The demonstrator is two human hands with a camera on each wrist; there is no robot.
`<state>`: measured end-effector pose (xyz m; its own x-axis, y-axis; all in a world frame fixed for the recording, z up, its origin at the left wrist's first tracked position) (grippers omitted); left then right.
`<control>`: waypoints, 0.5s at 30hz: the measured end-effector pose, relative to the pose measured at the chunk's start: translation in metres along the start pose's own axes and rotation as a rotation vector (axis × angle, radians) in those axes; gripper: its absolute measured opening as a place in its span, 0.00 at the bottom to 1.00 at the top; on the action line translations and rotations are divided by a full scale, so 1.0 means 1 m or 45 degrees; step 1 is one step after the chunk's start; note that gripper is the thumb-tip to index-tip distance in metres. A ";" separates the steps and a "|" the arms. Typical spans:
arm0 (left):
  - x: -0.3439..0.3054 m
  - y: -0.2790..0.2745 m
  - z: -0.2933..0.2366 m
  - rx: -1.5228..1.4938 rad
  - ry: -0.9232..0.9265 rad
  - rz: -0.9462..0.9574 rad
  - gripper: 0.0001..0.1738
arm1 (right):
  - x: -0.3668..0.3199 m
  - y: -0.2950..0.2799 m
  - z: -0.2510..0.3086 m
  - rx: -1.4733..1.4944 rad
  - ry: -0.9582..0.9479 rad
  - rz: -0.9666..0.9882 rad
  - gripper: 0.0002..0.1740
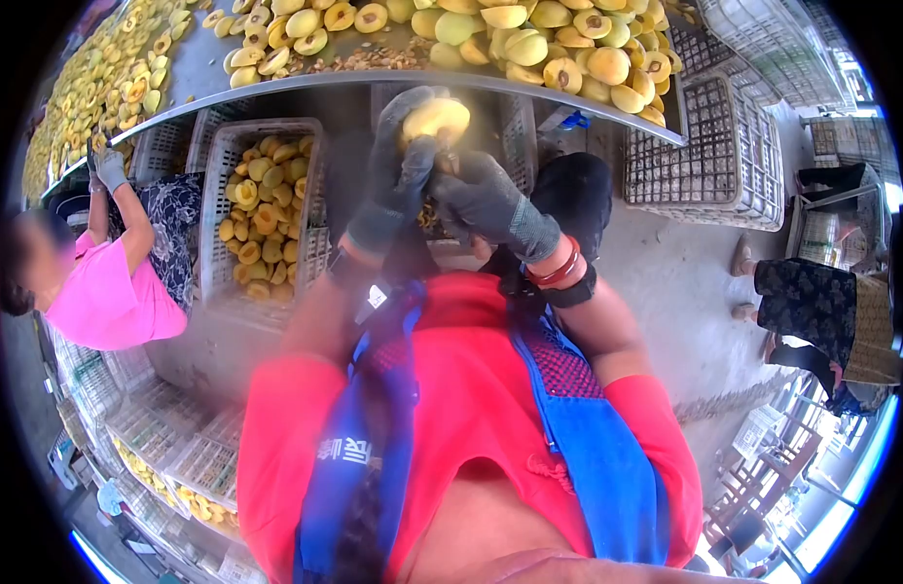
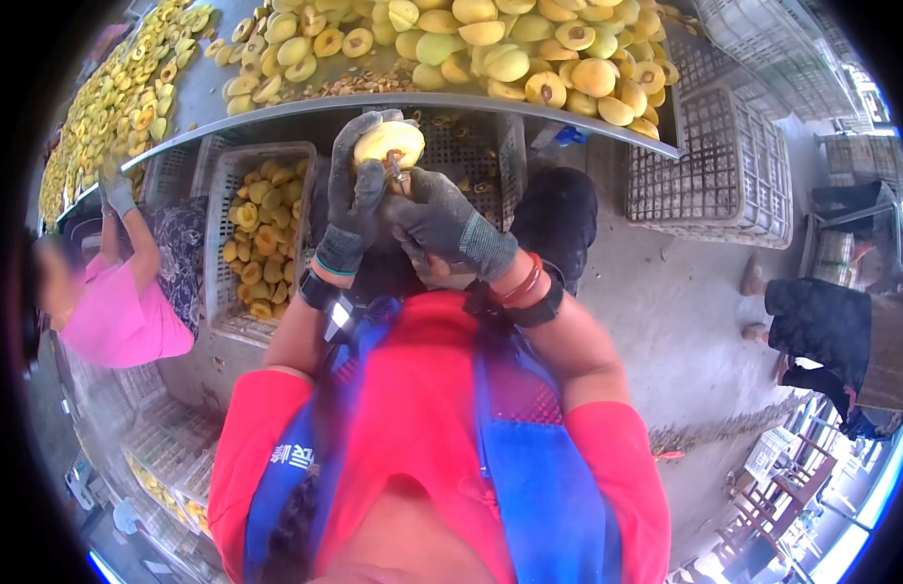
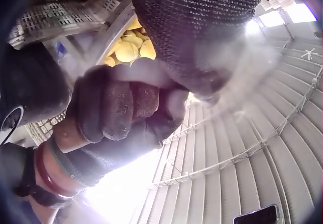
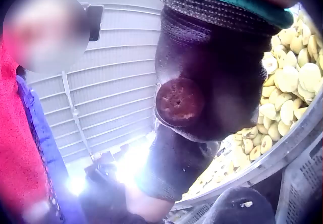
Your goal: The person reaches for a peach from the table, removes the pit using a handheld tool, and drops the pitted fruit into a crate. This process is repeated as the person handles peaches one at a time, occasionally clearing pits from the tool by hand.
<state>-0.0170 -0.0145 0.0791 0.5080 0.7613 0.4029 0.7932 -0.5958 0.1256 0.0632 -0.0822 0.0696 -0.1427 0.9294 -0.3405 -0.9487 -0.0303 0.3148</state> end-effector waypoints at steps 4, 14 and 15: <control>-0.001 -0.004 0.012 0.031 0.092 0.029 0.30 | -0.002 0.004 -0.013 0.274 0.096 0.088 0.08; 0.009 0.007 0.004 -0.252 -0.005 0.246 0.33 | -0.010 0.001 -0.005 0.146 0.065 0.131 0.09; 0.009 0.007 0.004 -0.248 0.016 0.260 0.33 | -0.010 0.000 -0.003 0.043 0.017 0.090 0.10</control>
<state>-0.0053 -0.0105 0.0801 0.6452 0.6181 0.4490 0.5950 -0.7752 0.2121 0.0641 -0.0925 0.0697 -0.2130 0.9202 -0.3283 -0.9260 -0.0830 0.3682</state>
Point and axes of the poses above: each hand's wrist, its own x-axis towards the middle knuckle, its own y-axis out of the palm, z = x × y, the point moved 7 cm from there along x, towards the middle knuckle, and after that the axes turned 1 degree about z, right-handed, at the moved point
